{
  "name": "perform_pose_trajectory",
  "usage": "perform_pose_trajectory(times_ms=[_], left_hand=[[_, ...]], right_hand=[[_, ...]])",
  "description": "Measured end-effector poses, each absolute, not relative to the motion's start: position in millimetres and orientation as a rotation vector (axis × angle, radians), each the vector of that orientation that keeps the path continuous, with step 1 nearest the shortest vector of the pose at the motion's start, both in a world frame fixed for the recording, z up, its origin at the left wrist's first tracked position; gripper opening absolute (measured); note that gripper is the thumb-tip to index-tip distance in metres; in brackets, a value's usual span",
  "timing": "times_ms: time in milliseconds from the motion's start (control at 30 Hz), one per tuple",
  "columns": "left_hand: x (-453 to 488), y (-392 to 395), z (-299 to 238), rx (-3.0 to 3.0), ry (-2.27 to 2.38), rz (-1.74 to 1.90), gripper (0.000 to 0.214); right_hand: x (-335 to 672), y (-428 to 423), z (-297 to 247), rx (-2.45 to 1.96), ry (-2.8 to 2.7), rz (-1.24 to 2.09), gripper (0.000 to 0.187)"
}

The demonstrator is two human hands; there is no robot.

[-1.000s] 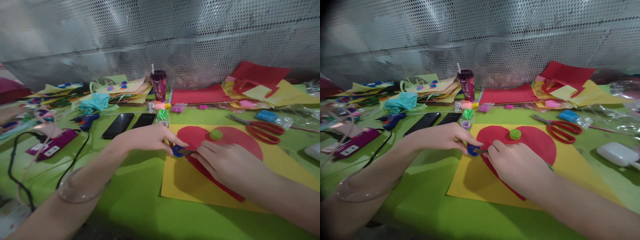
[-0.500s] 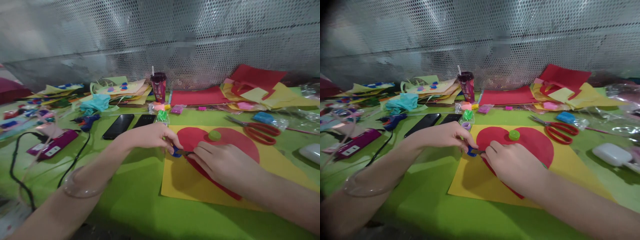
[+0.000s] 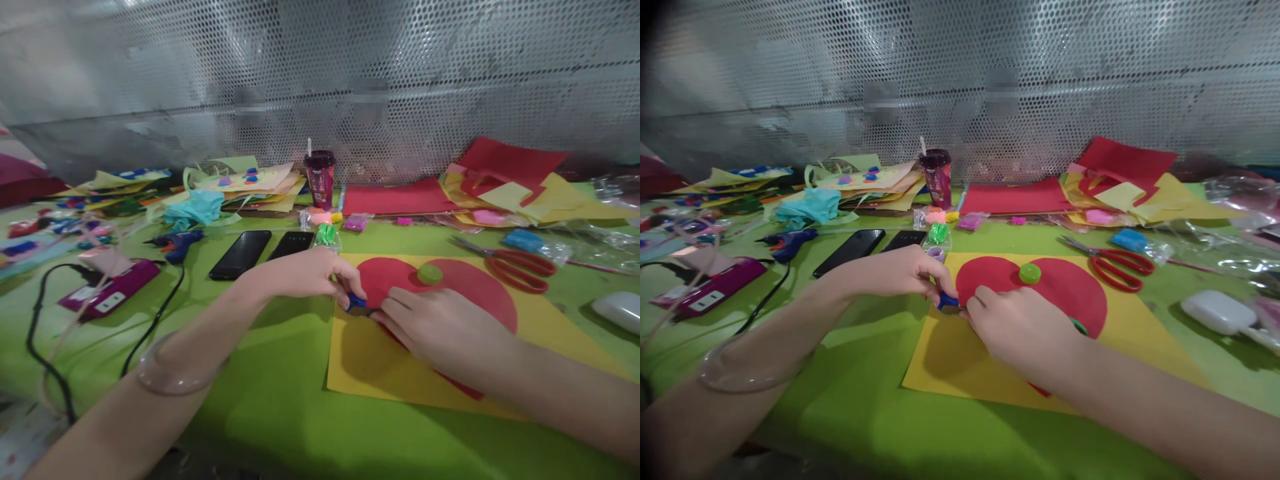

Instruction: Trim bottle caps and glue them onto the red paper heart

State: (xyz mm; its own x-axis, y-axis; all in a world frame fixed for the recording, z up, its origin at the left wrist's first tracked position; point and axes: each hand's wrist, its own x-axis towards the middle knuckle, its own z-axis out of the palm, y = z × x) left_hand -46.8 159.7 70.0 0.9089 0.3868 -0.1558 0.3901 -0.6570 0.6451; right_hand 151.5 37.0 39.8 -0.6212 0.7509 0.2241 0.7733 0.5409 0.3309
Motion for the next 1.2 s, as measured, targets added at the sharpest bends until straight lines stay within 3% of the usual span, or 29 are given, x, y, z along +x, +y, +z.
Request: perform_pose_trajectory(times_ms=[200,433,700,1200], left_hand=[[-48.2,164.1,68.3,2.294,0.521,0.005,0.023],[-48.8,164.7,68.5,2.291,0.568,-0.009,0.022],[-48.9,165.1,67.9,2.314,0.526,-0.027,0.036],[-47.1,162.4,68.5,2.171,0.640,-0.030,0.040]], right_hand=[[159.2,38.0,38.4,-1.230,-2.572,-0.551,0.046],[160.1,40.2,37.3,-1.204,-2.531,-0.681,0.042],[161.6,40.3,37.4,-1.220,-2.557,-0.661,0.045],[158.0,39.4,39.9,-1.236,-2.586,-0.641,0.046]])
